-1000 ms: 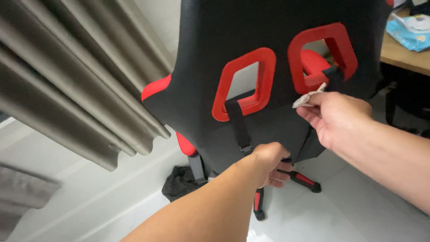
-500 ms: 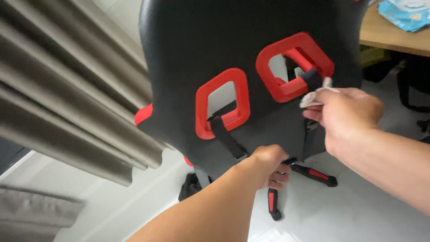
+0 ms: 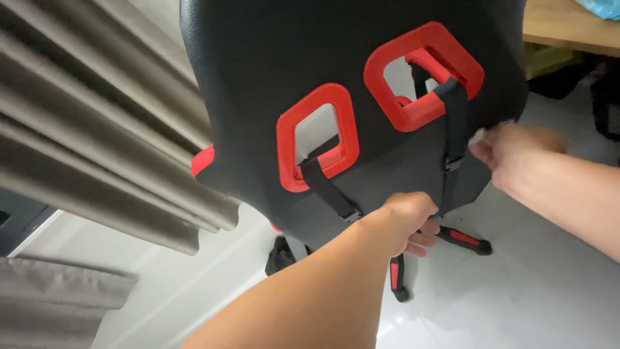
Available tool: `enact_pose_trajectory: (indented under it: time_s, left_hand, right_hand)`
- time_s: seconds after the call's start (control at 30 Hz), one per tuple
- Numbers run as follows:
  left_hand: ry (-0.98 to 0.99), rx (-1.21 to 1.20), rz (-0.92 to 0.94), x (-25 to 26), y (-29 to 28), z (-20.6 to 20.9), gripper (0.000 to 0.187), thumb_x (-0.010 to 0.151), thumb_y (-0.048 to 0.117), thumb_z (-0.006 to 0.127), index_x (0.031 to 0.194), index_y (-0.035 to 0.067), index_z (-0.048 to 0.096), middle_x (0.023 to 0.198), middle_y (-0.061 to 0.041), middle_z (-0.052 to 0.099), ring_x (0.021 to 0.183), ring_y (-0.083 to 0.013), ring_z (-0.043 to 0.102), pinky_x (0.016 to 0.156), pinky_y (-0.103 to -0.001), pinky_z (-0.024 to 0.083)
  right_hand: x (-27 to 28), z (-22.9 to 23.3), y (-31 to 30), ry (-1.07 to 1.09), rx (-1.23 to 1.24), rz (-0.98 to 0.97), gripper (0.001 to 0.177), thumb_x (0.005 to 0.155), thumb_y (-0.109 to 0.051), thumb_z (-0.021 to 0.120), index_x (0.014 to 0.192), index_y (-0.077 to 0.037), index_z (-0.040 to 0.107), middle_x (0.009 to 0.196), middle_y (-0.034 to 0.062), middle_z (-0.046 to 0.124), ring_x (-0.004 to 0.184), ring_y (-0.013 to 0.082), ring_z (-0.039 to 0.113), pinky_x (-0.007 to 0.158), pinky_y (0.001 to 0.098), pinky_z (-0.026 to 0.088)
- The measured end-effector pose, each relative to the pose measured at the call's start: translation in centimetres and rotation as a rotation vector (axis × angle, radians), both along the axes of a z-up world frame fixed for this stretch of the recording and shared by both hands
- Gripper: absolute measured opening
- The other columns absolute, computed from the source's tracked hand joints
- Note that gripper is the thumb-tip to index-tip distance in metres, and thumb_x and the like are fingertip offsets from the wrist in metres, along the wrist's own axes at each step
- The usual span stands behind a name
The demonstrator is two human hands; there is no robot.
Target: Wiping down a red and black gaming chair with a wet wipe.
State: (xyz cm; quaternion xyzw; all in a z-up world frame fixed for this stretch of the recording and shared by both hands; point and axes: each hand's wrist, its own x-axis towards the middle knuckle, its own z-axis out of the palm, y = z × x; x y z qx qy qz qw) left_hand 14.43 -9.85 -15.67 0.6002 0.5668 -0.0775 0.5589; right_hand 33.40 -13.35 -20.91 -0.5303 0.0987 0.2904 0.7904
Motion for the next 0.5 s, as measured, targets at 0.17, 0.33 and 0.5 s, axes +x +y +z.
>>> enact_pose_trajectory:
  time_s: [0.17, 0.33, 0.5]
  left_hand:
    - [0.007, -0.002, -0.01, 1.2, 1.3, -0.8, 0.048, 0.096, 0.028, 0.053, 0.139, 0.008, 0.054, 0.122, -0.015, 0.068, 0.1, -0.0344, 0.067, 0.087, -0.054, 0.055]
    - [0.032, -0.011, -0.006, 2.0, 1.9, -1.8, 0.046, 0.097, 0.028, 0.053, 0.138, 0.009, 0.055, 0.124, -0.014, 0.067, 0.103, -0.0341, 0.067, 0.088, -0.054, 0.055]
    - [0.015, -0.013, -0.014, 2.8, 3.4, -3.4, 0.048, 0.097, 0.029, 0.053, 0.138, 0.006, 0.056, 0.124, -0.015, 0.067, 0.105, -0.0343, 0.067, 0.089, -0.055, 0.055]
  right_hand:
    - [0.0, 5.5, -2.4, -0.268, 0.066, -0.03, 0.008, 0.091, 0.004, 0.07, 0.095, -0.001, 0.065, 0.089, 0.0085, 0.074, 0.07, 0.0177, 0.075, 0.063, 0.0296, 0.064]
    - [5.1, -1.8, 2.5, -0.202, 0.013, 0.026, 0.007, 0.089, 0.004, 0.07, 0.093, 0.001, 0.066, 0.087, 0.009, 0.073, 0.068, 0.0191, 0.072, 0.059, 0.0326, 0.061]
    - [4.9, 1.6, 1.9, -0.365, 0.0, 0.037, 0.004, 0.089, 0.002, 0.068, 0.092, -0.001, 0.067, 0.086, 0.0078, 0.072, 0.067, 0.016, 0.072, 0.058, 0.0321, 0.062]
